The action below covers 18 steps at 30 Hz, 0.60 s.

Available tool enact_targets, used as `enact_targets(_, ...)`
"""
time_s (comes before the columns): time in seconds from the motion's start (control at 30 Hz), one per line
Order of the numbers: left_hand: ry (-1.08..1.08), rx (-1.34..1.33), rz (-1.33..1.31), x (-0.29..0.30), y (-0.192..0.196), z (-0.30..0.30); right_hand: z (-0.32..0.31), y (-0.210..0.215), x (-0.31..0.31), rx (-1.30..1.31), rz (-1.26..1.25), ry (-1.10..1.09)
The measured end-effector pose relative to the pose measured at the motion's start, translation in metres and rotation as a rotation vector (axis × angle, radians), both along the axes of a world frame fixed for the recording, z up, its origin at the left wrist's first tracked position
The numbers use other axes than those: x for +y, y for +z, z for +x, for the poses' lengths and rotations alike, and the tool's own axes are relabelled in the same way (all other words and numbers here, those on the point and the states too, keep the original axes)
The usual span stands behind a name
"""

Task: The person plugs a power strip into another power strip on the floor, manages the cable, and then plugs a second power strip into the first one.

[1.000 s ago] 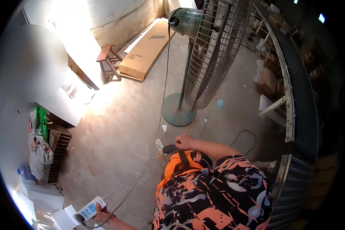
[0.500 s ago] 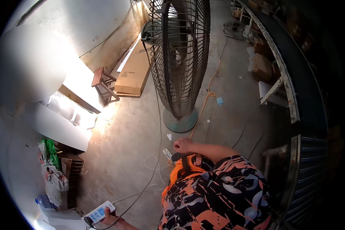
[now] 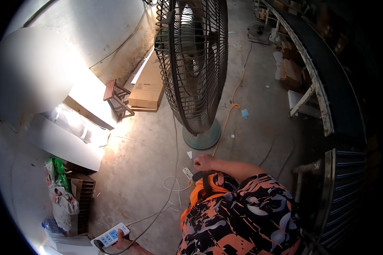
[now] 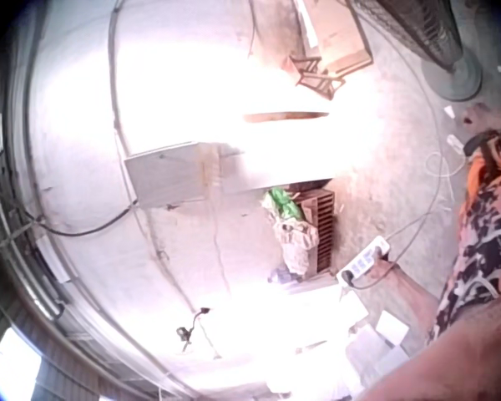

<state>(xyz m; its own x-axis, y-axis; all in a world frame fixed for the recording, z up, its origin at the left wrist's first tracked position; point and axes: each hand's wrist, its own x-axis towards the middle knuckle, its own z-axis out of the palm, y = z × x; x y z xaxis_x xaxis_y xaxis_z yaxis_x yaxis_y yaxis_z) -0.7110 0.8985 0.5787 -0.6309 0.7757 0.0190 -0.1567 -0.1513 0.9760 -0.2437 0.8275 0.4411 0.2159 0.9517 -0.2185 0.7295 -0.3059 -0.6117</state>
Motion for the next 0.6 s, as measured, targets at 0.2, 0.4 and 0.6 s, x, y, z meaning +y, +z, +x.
enact_targets(0.2,0.016,-0.002,-0.008,-0.007,0.011,0.013,0.002,-0.006,0.006,-0.016,0.033,0.020)
enact_targets(0.4,-0.093,-0.036,0.020,-0.007,0.002,0.005,0.001,-0.006,0.008,-0.020,0.048,0.036)
enact_targets(0.6,-0.222,-0.092,-0.032,-0.017,0.001,0.006,-0.004,-0.006,0.004,-0.024,0.077,0.083)
